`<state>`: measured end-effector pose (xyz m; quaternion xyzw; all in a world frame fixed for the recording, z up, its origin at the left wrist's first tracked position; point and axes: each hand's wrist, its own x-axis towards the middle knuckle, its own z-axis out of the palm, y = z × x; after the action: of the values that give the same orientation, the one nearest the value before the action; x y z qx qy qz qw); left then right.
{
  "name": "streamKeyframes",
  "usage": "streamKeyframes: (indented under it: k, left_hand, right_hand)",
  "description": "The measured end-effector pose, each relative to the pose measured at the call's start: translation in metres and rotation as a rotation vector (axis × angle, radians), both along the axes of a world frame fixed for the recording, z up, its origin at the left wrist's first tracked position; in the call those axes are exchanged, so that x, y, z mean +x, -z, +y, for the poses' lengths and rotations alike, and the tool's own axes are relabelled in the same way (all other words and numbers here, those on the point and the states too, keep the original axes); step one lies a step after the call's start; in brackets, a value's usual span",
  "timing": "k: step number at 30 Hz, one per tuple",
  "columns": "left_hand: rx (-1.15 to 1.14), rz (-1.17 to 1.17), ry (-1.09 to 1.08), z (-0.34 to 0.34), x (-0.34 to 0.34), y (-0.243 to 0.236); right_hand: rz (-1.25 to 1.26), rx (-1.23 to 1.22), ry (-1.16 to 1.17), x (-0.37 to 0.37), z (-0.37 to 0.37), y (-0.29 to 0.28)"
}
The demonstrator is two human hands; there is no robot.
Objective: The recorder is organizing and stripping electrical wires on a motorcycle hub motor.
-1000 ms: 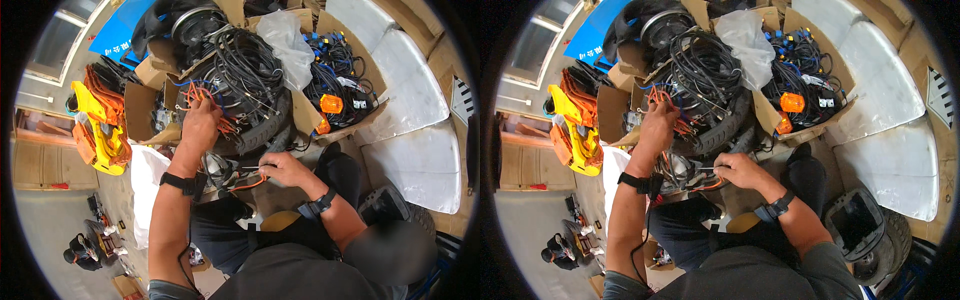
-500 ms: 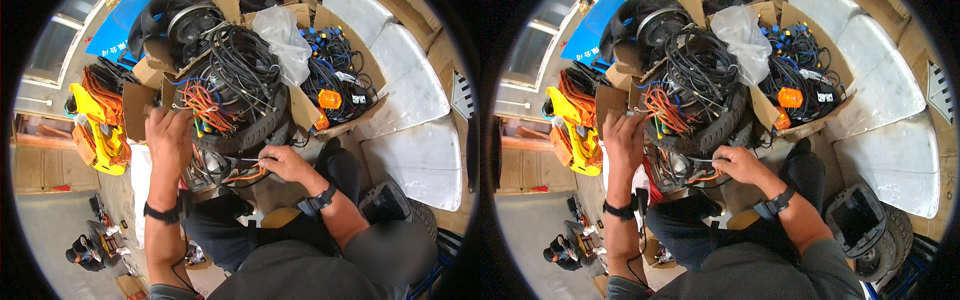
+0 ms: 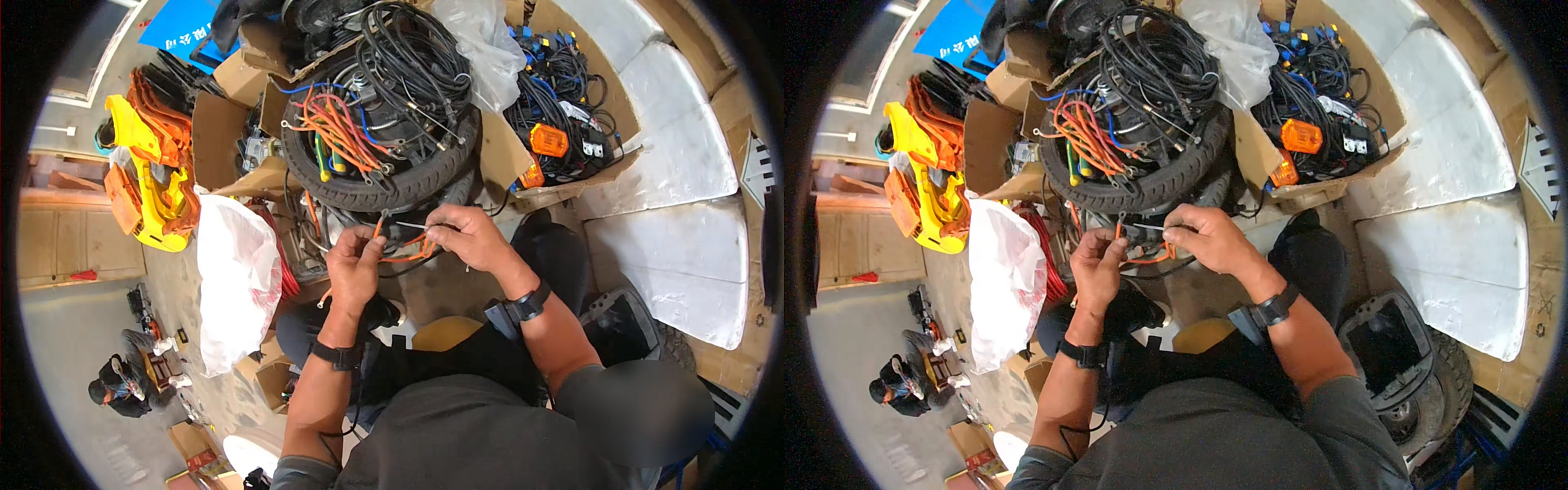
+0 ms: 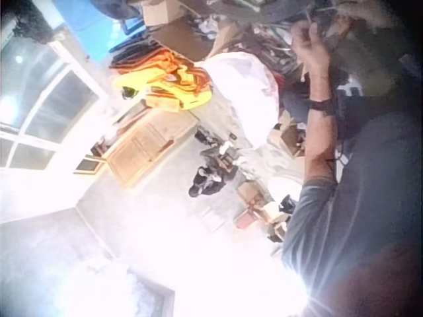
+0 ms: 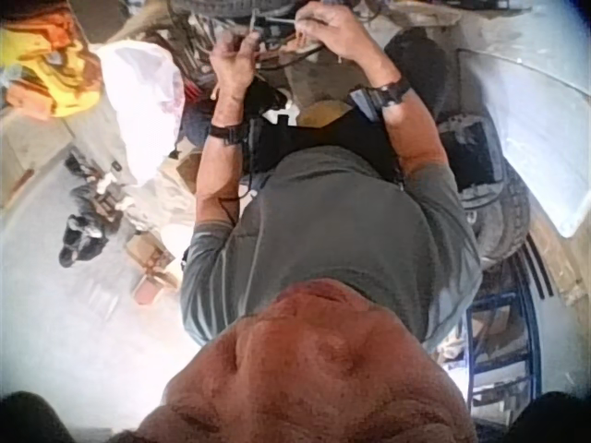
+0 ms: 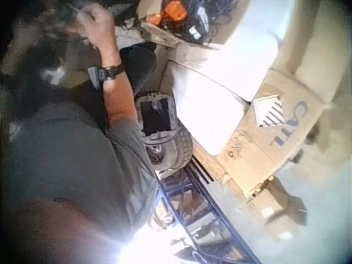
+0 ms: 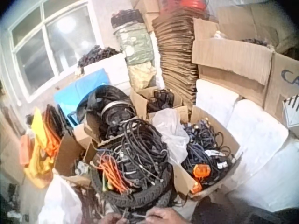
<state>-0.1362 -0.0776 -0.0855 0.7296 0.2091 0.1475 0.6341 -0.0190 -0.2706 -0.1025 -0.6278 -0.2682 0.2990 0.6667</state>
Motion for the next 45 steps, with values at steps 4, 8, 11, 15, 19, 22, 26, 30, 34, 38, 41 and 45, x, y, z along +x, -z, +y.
streamKeyframes:
  k: [4, 8, 11, 15, 19, 22, 26, 30, 34, 38, 41, 45]
  left_hand:
    - [0.142, 0.029, 0.001, -0.005, 0.003, 0.004]
    - [0.122, 0.034, -0.007, -0.006, 0.002, 0.006]
    - [0.178, 0.029, 0.007, -0.006, 0.003, 0.005]
    - [0.199, 0.013, 0.015, -0.006, 0.003, 0.003]
    - [0.29, 0.008, 0.027, -0.008, 0.003, 0.004]
    - [0.292, 0.02, 0.124, -0.017, 0.005, -0.001]
    - [0.328, 0.063, 0.127, -0.031, 0.01, -0.006]
    - [0.449, 0.068, 0.127, -0.032, 0.01, 0.002]
    - [0.528, -0.003, 0.146, -0.035, 0.013, 0.01]
    - [0.517, -0.025, 0.165, -0.038, 0.016, 0.011]
    - [0.471, -0.014, 0.261, -0.029, 0.022, 0.001]
    - [0.702, -0.063, 0.174, 0.006, 0.04, -0.025]
  right_hand:
    - [-0.008, 0.008, 0.013, 0.0, 0.001, 0.0]
    - [0.018, 0.016, 0.022, 0.0, 0.003, 0.001]
    - [0.017, 0.003, 0.029, 0.001, 0.003, 0.003]
    - [0.031, -0.014, 0.026, 0.003, 0.002, 0.005]
    - [-0.018, 0.024, 0.047, 0.003, 0.003, 0.001]
    - [-0.017, 0.052, 0.027, 0.0, 0.004, 0.003]
    - [0.153, 0.162, -0.008, -0.003, 0.007, 0.007]
    - [0.169, 0.155, -0.006, -0.002, 0.004, 0.004]
    - [0.106, 0.17, -0.004, -0.003, 0.004, 0.007]
    - [0.009, 0.052, 0.078, -0.003, 0.004, -0.003]
    - [-0.049, -0.004, 0.128, -0.003, 0.003, -0.004]
    - [-0.104, -0.056, 0.147, -0.002, 0.0, -0.001]
